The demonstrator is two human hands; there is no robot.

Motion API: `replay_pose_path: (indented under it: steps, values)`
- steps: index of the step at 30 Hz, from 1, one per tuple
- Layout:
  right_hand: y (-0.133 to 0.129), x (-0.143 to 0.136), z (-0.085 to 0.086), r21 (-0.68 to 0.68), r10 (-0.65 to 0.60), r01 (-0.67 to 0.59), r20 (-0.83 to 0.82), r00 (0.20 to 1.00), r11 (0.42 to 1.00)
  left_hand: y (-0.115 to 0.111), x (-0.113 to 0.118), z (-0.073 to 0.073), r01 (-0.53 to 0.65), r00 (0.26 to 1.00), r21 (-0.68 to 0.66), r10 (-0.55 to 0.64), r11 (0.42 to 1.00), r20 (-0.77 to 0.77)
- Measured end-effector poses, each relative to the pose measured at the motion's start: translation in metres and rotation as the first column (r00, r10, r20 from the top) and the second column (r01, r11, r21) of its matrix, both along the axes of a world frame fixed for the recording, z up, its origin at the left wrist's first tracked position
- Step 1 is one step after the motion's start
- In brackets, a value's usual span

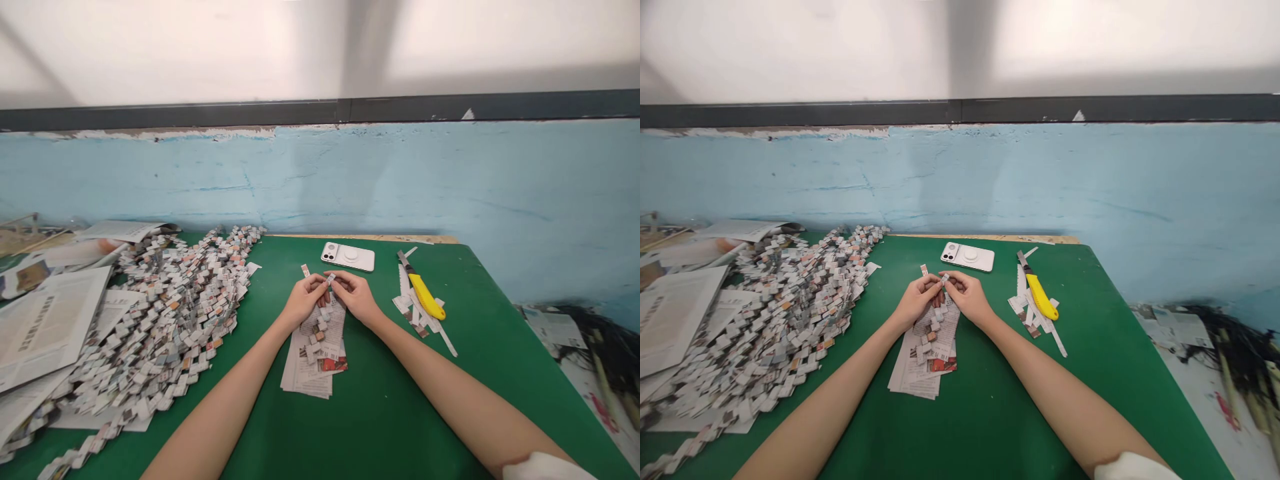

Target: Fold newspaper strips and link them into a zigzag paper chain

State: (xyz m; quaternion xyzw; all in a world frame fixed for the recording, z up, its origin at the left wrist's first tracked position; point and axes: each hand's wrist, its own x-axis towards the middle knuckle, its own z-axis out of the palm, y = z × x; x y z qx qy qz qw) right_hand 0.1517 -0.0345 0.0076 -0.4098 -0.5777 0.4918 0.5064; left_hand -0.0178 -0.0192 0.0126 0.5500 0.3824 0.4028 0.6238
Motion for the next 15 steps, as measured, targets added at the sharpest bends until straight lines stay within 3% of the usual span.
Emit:
replay_pose_path:
  steps: [15]
  values:
    - [0.0026, -0.0011, -0.0010, -0.015, -0.009, 0.008, -0.007, 1.000, 1.000, 0.0009, -0.0006, -0.0021, -0.004, 1.000, 0.011, 0.004, 1.000, -0.002]
